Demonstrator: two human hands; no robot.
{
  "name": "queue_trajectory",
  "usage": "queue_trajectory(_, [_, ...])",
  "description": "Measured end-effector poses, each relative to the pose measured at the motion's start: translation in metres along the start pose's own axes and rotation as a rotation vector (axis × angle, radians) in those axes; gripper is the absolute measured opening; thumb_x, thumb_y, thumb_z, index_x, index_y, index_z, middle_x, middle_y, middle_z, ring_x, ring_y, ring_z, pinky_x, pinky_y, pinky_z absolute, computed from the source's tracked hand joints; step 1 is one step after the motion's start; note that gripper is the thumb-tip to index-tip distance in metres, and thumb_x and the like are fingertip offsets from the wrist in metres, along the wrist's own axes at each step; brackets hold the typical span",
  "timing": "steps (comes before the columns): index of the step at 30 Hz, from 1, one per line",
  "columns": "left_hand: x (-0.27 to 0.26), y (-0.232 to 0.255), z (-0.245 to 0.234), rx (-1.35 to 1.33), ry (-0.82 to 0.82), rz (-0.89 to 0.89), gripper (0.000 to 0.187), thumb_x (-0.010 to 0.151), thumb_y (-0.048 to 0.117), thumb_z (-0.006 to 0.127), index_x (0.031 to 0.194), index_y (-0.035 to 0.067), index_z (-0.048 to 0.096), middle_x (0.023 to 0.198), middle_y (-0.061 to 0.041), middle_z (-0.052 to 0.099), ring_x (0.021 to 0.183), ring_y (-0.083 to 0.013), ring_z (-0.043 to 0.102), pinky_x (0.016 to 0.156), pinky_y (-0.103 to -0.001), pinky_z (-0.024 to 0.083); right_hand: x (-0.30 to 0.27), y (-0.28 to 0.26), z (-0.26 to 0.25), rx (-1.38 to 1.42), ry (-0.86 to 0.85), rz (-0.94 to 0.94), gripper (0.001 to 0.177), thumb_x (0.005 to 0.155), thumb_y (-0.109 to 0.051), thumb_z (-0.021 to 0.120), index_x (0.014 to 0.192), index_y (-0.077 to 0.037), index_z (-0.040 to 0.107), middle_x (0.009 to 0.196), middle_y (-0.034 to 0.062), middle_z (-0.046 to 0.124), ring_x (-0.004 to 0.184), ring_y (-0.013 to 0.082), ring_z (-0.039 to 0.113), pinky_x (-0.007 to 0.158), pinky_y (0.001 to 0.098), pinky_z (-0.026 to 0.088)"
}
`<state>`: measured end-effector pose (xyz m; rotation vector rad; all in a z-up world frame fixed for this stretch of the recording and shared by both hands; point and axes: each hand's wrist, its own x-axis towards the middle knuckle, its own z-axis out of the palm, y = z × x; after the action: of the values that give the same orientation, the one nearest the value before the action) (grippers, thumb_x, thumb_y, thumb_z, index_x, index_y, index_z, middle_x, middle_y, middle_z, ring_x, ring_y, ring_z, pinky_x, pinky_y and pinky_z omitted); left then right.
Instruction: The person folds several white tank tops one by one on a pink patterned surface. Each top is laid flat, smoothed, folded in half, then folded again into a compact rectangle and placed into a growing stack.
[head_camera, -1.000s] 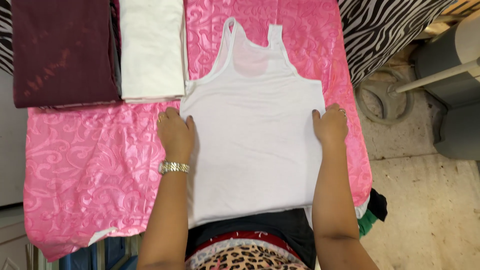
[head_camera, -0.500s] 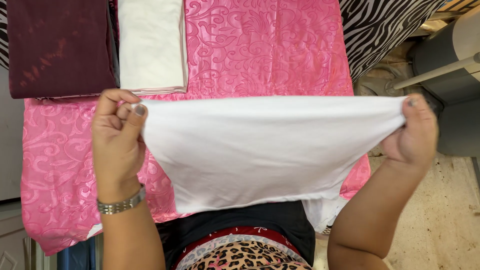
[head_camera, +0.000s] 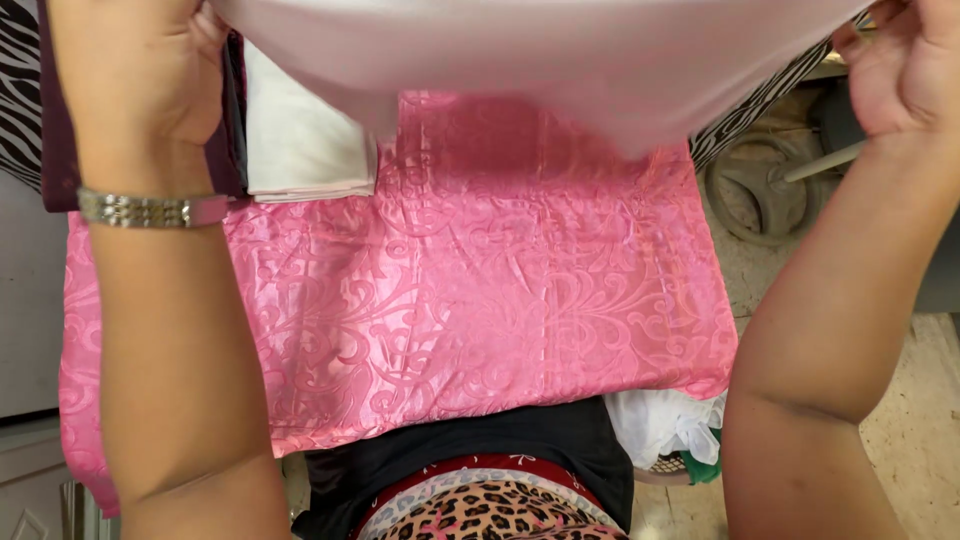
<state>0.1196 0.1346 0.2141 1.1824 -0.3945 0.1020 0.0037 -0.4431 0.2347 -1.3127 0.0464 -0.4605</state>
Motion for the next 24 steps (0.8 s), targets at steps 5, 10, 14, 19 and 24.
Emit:
queue_trajectory(5, [-0.054,0.002,-0.001,0.285,-0.017,-0.042,0.022,0.103,-0.010,0.066,0.114,0.007,0.059,0.102,0.004,0.062,0.081,0.0000,0.052,0.073,-0.015,0.043,-0.054,0.048,-0.047,-0.159,-0.097,0.009,0.021,0.102,0.007,0.065,0.114,-0.010,0.064,0.108,0.0004,0.069,0.102,0.0088,0.065,0.093,0.0217,0.048])
queue_trajectory(10, [-0.153,-0.058,-0.014,0.824,-0.051,-0.376,0.027,0.094,-0.004,0.068,0.116,0.010,0.068,0.077,0.003,0.051,0.067,-0.0075,0.044,0.059,-0.022,0.036,-0.146,0.140,-0.064,-0.534,0.025,0.555,0.017,0.094,0.002,0.059,0.105,-0.009,0.067,0.097,-0.0020,0.068,0.086,0.0088,0.062,0.082,0.0254,0.050])
queue_trajectory(14, [-0.223,-0.093,-0.022,0.732,-0.038,-0.511,0.030,0.091,0.000,0.065,0.121,0.008,0.062,0.085,0.002,0.064,0.075,-0.0081,0.057,0.067,-0.024,0.048,-0.208,0.174,-0.065,-0.751,-0.094,0.606,0.011,0.100,-0.011,0.066,0.107,-0.003,0.068,0.084,-0.0001,0.052,0.075,0.0120,0.042,0.069,0.0287,0.037])
queue_trajectory(19, [-0.248,-0.098,-0.014,0.965,-0.070,-0.352,0.041,0.086,0.004,0.072,0.125,0.004,0.058,0.092,-0.007,0.068,0.080,-0.0130,0.061,0.072,-0.028,0.050,-0.230,0.184,-0.048,-1.083,-0.140,0.407,0.021,0.094,-0.020,0.069,0.100,0.000,0.068,0.084,-0.0004,0.052,0.071,0.0105,0.048,0.066,0.0262,0.043])
queue_trajectory(24, [-0.250,-0.087,-0.010,0.819,-0.003,-0.534,0.037,0.093,0.008,0.068,0.126,0.005,0.053,0.085,-0.007,0.069,0.073,-0.0118,0.060,0.068,-0.027,0.050,-0.233,0.166,-0.039,-1.127,-0.106,0.464,0.033,0.101,-0.025,0.067,0.084,0.003,0.062,0.075,0.0034,0.049,0.065,0.0131,0.042,0.060,0.0312,0.037])
